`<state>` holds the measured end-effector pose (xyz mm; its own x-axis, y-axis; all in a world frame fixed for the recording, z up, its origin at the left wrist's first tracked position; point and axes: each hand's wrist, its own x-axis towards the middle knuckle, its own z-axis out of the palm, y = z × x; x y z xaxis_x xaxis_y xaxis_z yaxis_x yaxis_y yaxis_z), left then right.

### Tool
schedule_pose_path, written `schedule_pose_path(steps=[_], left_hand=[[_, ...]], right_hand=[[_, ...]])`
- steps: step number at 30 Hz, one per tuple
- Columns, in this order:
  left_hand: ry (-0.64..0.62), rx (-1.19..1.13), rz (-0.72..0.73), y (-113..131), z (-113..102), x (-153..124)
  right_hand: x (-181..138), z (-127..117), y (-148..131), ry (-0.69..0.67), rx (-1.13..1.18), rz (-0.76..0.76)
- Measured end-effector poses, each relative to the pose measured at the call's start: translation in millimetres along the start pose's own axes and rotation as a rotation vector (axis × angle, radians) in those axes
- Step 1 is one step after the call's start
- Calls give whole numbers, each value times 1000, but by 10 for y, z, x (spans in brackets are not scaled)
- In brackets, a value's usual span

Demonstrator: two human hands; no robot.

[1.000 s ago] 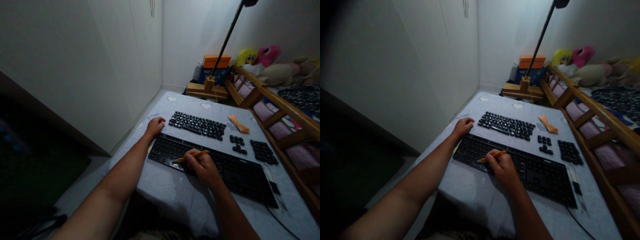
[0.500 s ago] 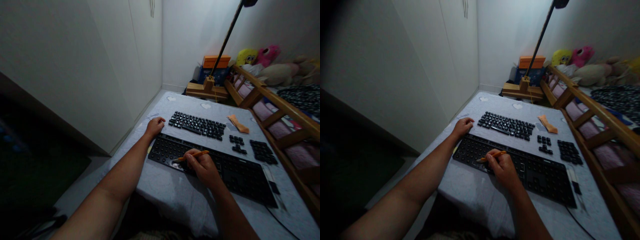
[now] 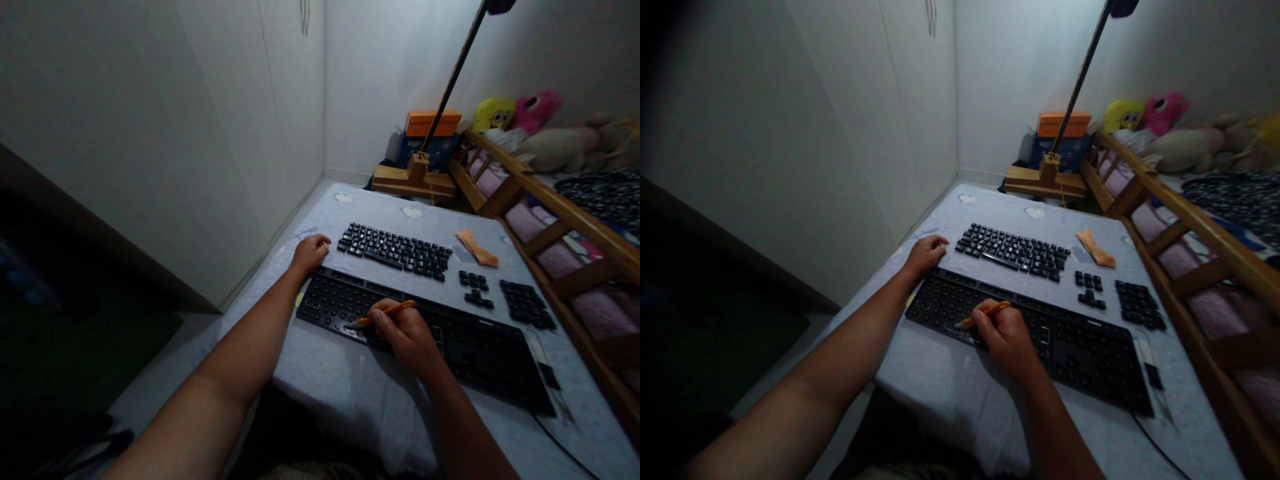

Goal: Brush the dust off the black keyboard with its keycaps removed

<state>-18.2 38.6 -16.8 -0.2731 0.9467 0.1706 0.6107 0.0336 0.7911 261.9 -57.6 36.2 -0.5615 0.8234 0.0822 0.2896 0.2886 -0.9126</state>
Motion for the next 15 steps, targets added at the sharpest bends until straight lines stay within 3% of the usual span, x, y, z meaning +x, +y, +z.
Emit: schedule_pose_path(steps=[7,15], left_hand=[[1,-3,2,11,-7,-5],[-4,3,-6,0,-4,3]], right_hand=[[5,10,-7,95,-12,-22],[1,-20,-47,4,-18,-19]])
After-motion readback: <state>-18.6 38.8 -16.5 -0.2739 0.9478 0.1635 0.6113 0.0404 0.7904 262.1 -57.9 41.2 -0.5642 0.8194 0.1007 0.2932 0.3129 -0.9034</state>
